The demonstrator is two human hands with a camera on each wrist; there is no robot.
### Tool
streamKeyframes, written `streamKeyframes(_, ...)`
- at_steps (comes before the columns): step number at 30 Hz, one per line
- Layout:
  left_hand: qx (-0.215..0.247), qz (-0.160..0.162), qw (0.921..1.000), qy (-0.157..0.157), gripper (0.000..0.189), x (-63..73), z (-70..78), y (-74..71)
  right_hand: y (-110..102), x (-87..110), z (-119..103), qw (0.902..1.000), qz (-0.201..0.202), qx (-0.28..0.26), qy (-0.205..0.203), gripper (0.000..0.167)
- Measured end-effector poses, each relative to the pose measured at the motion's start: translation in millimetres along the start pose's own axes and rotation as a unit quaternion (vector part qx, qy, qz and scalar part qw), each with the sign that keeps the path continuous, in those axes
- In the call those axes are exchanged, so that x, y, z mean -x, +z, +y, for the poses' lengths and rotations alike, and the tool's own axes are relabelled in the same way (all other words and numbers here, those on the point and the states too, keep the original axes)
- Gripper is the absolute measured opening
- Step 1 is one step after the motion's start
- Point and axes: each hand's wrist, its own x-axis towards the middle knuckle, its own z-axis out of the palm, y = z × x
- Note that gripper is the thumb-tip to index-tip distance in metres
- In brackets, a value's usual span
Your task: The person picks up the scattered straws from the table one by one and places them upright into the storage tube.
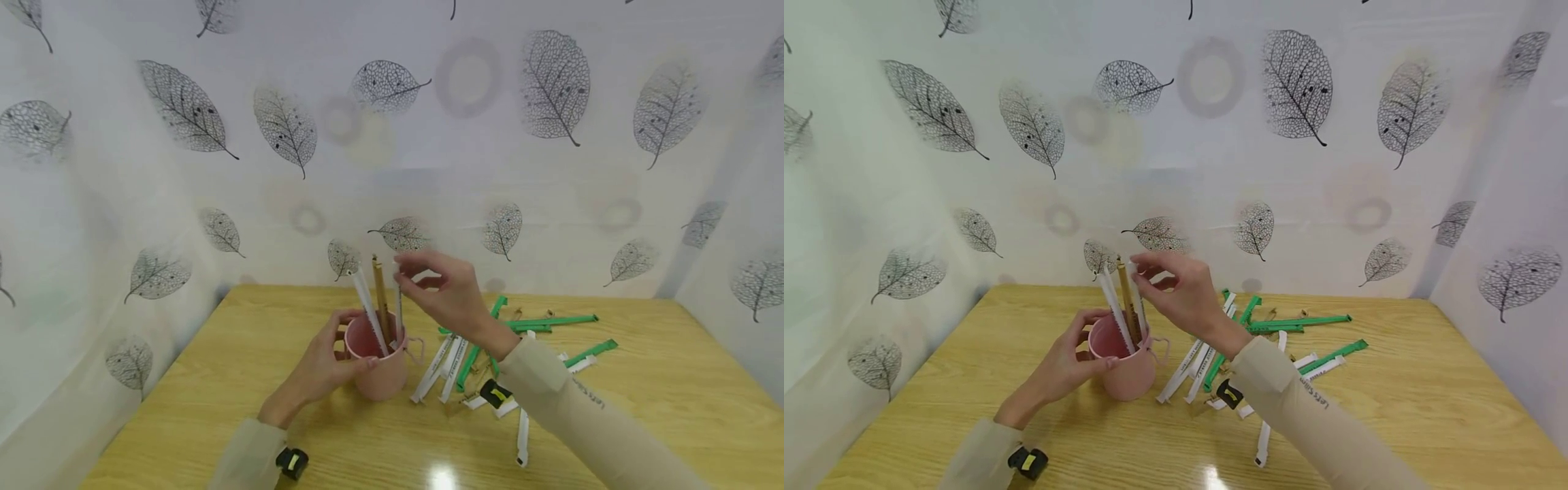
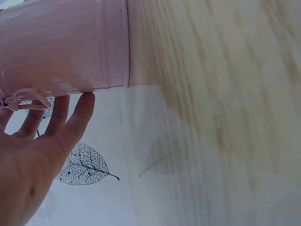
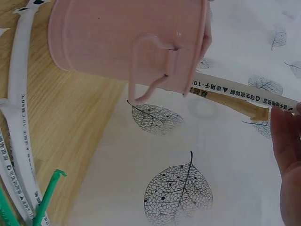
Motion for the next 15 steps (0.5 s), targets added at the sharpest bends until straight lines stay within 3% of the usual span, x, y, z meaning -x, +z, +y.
streamKeyframes(15,0.002,0.009,0.9999,-0.013,0.074,0.2,1.0,1.1,9,24.4,15,0.9991,-0.022,0.010,0.035,0.025)
